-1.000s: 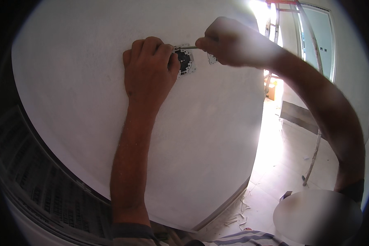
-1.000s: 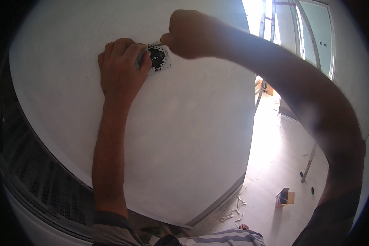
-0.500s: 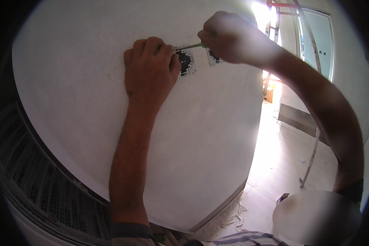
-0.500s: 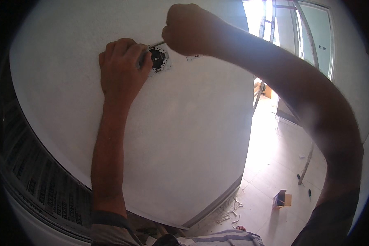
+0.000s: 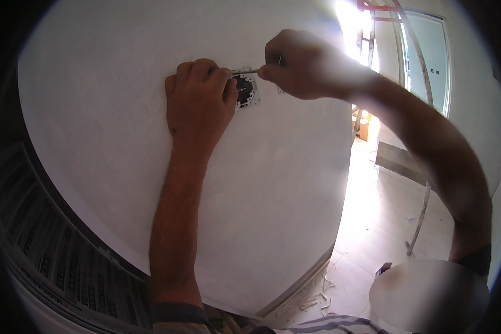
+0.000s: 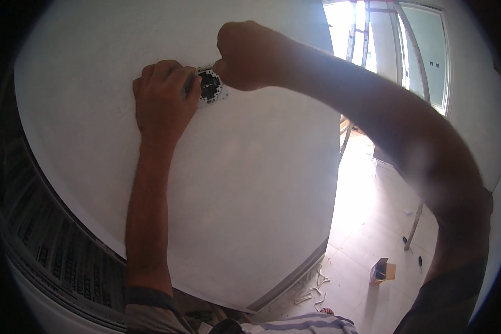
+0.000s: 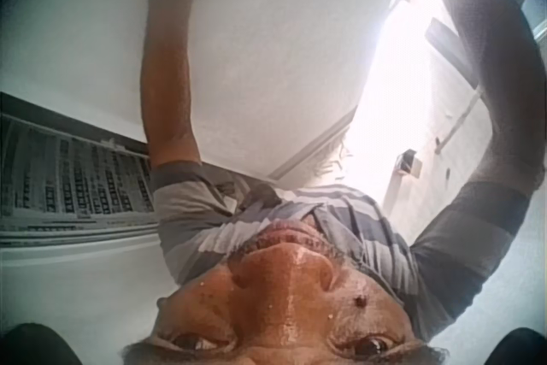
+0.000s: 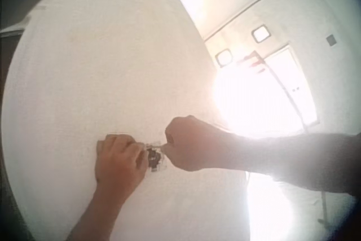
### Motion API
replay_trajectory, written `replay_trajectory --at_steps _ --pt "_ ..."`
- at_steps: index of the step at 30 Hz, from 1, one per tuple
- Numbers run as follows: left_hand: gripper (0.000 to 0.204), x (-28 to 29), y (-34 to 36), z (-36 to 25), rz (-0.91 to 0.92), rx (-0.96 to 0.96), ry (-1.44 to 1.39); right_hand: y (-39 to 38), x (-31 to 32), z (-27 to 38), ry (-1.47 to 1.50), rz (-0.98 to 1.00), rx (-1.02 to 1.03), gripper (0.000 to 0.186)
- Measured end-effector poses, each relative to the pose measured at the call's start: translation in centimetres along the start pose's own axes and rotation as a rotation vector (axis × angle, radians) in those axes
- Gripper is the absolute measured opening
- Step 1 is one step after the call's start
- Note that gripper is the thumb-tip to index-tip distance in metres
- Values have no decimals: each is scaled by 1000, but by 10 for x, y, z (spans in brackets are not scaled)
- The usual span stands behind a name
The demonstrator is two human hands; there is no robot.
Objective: The person installs two electrical outlet boxes into wall cutouts, secures them with screws, and attaches white faceplates. The person uses a screwdriver and a voltage tester to prepare and fasten the components.
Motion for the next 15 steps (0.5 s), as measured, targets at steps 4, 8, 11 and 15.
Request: replay_trajectory --at_steps 4,8,11,15 --pt "20 13 -6 14 -151 -51 -234 -3 10 14 -4 -31 101 23" --pt "16 66 -66 12 -171 80 -370 -7 -16 -9 -608 -269 583 22" --pt "14 131 -143 17 -141 135 -370 -6 -2 4 -518 -109 357 17" --pt "13 166 -182 -44 61 211 -594 2 6 4 260 27 -139 15"
Point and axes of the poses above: each hand's wrist, its own y-axis towards the middle knuckle, its own x-axis out of the back of the hand, z = x × y, the point moved 2 cm from there along y, towards the middle knuckle
